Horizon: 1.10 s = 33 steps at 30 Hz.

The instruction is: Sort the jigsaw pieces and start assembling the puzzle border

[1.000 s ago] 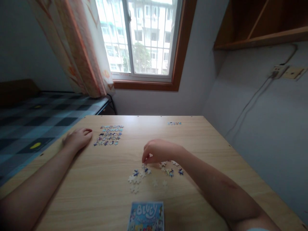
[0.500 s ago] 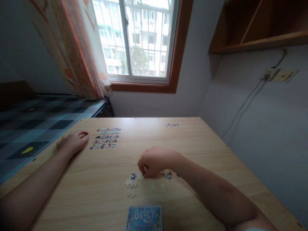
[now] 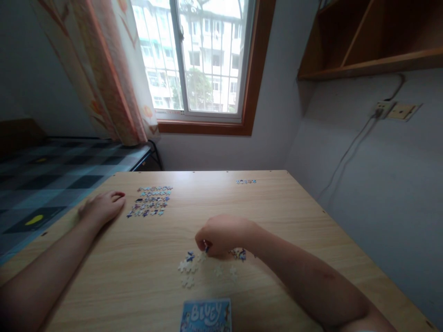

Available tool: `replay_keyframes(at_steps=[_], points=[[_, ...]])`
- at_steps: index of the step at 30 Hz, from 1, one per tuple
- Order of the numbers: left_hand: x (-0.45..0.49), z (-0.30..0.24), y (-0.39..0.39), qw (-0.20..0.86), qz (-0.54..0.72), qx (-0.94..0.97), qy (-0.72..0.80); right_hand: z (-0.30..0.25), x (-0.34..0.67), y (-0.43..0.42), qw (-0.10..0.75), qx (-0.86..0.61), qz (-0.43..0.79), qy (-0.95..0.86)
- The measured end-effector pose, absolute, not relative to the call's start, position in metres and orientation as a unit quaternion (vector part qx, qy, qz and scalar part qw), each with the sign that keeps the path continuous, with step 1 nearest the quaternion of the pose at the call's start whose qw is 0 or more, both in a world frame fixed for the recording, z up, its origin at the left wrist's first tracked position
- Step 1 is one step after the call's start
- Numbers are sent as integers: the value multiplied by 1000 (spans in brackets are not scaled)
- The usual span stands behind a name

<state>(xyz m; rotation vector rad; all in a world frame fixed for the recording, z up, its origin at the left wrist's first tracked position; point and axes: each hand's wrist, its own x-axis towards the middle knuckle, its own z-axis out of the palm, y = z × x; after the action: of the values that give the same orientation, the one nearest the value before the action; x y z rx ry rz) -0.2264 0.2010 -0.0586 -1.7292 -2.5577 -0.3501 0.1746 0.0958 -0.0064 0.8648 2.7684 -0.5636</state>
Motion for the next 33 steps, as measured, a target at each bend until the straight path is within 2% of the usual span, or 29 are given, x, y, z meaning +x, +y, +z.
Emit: replay_keyframes(at_steps=[5, 19, 33], points=[[-227, -60, 201, 23, -115, -555, -823, -7, 174, 90, 88, 326, -156, 928], [-227, -61, 200, 28, -114, -557, -822, -13, 174, 87, 81, 365, -182, 909], [-225, -58, 197, 25, -130, -556, -821, -15, 173, 86, 71, 339, -201, 916]])
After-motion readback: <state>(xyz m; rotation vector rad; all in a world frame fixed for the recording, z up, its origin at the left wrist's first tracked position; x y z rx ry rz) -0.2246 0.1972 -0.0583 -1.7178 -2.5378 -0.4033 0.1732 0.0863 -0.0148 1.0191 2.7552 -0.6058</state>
